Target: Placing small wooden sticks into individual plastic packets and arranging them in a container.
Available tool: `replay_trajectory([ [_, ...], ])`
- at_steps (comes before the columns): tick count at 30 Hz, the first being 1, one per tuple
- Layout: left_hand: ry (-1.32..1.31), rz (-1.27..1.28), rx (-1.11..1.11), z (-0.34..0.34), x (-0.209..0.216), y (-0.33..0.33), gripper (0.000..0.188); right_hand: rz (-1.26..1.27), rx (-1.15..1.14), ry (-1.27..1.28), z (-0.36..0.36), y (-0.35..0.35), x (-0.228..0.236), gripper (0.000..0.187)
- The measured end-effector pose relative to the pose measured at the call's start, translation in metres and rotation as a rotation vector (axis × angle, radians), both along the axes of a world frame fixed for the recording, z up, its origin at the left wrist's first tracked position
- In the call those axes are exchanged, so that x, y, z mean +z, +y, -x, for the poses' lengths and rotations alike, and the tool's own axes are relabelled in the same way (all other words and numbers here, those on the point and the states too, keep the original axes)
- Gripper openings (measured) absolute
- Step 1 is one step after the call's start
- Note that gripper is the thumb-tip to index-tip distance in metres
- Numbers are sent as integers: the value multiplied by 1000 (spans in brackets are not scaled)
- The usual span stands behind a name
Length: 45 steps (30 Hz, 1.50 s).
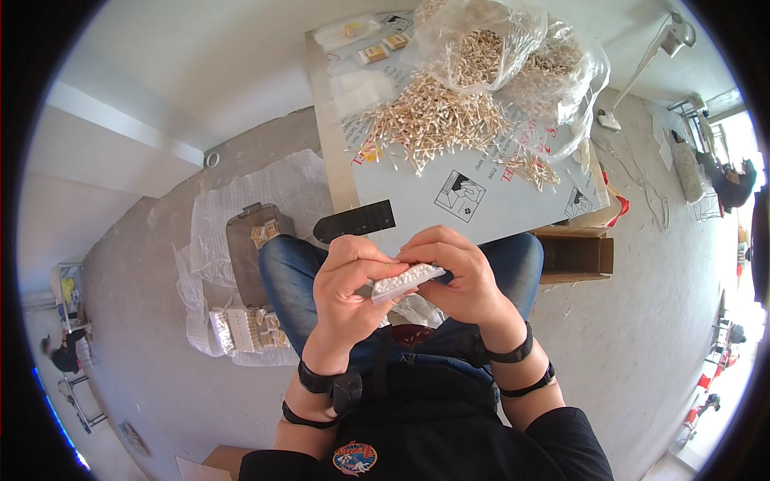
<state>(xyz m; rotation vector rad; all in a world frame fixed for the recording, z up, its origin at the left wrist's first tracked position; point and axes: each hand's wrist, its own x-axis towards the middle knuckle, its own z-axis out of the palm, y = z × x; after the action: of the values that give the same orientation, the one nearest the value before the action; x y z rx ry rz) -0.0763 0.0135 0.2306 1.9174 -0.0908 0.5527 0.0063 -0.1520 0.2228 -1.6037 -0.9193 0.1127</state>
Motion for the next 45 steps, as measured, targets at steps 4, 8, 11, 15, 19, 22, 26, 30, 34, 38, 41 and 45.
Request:
replay_trajectory([
  [4,17,35,6,0,0,0,29,45,19,49,2,-1,-1,40],
  [8,-20,11,-35,-1,-6,3,30,70,-9,59,2,-2,-2,37],
  [11,10,-24,-52,-1,-3,4,31,51,-38,37,2,-1,-1,35],
  [15,100,165,10,-5,13,-5,31,43,-38,13,2,-1,-3,34],
  [19,64,-26,-64,-3,4,0,31,28,-38,18,3,0,-4,35],
  [22,21,-24,-46,-2,0,0,30,26,-29,57,5,2,0,36],
  [26,-61,-44,-39,-2,-1,-1,27,51,4,30,3,2,-2,35],
  [30,-44,-81,-61,-6,0,-2,30,71,-1,28,3,-1,-5,35],
  [34,74,221,-10,-5,6,-6,34,68,-29,113,3,-1,-2,35],
  [38,51,81,-48,-3,-1,8,32,104,-29,151,3,-3,-2,33],
  [41,75,100,-57,0,-2,8,30,77,-14,142,2,-2,-3,33],
  [45,-12,54,-14,-2,-2,6,25,79,-15,200,3,-1,3,34],
])
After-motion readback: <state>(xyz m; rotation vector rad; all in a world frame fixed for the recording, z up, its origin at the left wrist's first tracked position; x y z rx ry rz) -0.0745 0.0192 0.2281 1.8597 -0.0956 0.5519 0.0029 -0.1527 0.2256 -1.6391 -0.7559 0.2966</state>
